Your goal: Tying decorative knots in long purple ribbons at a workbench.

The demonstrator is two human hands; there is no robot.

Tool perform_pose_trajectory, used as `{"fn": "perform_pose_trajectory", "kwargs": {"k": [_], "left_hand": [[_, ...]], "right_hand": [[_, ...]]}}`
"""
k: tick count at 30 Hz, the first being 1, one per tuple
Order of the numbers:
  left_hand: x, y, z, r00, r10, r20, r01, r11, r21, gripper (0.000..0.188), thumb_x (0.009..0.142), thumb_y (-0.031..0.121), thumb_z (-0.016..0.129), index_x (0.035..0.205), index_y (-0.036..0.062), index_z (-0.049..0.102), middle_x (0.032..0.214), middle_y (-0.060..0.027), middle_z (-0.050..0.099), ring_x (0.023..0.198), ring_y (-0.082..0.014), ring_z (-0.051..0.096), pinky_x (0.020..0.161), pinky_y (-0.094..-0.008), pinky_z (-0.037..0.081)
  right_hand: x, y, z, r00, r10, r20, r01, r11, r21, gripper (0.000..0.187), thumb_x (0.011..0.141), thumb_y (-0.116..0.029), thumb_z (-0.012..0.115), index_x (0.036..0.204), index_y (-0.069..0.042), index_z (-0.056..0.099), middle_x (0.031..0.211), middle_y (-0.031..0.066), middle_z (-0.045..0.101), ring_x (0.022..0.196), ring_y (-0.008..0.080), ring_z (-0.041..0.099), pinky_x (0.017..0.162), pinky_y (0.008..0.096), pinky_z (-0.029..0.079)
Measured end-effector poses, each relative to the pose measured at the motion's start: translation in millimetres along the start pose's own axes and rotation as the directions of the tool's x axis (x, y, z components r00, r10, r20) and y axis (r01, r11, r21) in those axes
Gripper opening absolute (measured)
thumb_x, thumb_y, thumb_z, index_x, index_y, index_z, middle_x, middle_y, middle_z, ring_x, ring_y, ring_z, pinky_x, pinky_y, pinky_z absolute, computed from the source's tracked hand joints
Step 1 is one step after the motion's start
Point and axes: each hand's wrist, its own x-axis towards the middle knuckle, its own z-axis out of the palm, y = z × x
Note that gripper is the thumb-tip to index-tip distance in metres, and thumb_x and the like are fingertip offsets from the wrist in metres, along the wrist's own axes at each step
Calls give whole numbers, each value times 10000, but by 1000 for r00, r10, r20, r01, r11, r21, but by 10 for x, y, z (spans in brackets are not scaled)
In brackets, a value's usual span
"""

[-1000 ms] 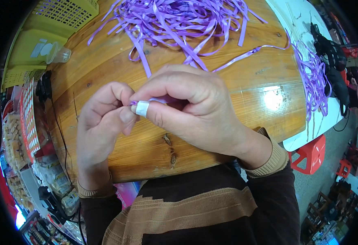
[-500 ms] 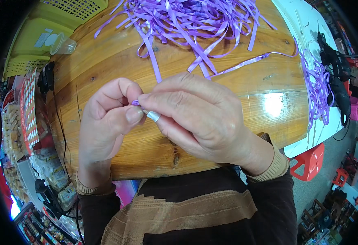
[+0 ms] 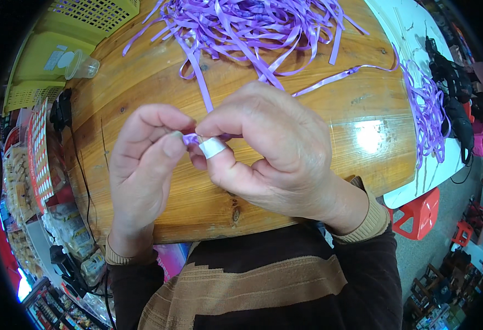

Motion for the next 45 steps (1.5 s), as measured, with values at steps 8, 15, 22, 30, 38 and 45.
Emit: {"fn": "perform_pose_trajectory", "kwargs": {"k": [8,15,22,30,38,45], "left_hand": [[-2,-18,-49,996,-54,77,50,997,56,145,873,71,567,998,-2,560,898,-20,590,802,-66,539,709,-195,443],[-4,-39,-63,990,143,9,-135,909,395,70,787,-22,585,854,-4,579,759,-20,573,697,-80,516,632,-210,412],[44,-78,-117,906,420,52,-368,720,588,140,653,-78,610,731,33,576,663,-32,550,553,-124,511,556,-246,403],[-10,30,-173,935,339,104,-319,679,661,70,782,24,568,840,-10,550,767,-67,534,732,-151,478,665,-273,384],[93,5,-169,871,267,414,-492,499,713,127,748,125,578,824,24,573,730,-78,540,632,-242,514,665,-379,403],[-101,17,-234,764,231,602,-601,593,536,69,673,96,637,700,61,584,603,-66,523,522,-223,477,591,-363,405]], "right_hand": [[-8,10,2,1000,-19,10,19,1000,-13,181,693,61,640,857,3,589,764,81,566,654,136,538,523,215,407],[11,10,45,996,-88,33,90,993,-72,178,680,39,668,842,-8,612,727,74,580,608,145,538,499,227,396],[-25,-49,7,995,45,93,-41,998,-49,170,692,22,678,850,4,618,716,77,583,563,125,517,487,222,375],[-49,-105,-54,961,269,65,-276,940,200,88,739,24,617,820,-6,599,708,34,560,590,74,491,503,206,358],[-55,-68,-72,977,159,144,-181,972,153,70,757,-12,630,823,-22,608,660,43,547,491,106,461,443,241,336],[-274,-143,-74,922,133,365,-268,898,350,55,778,-116,575,799,-70,554,696,85,553,636,270,570,536,360,436]]}}
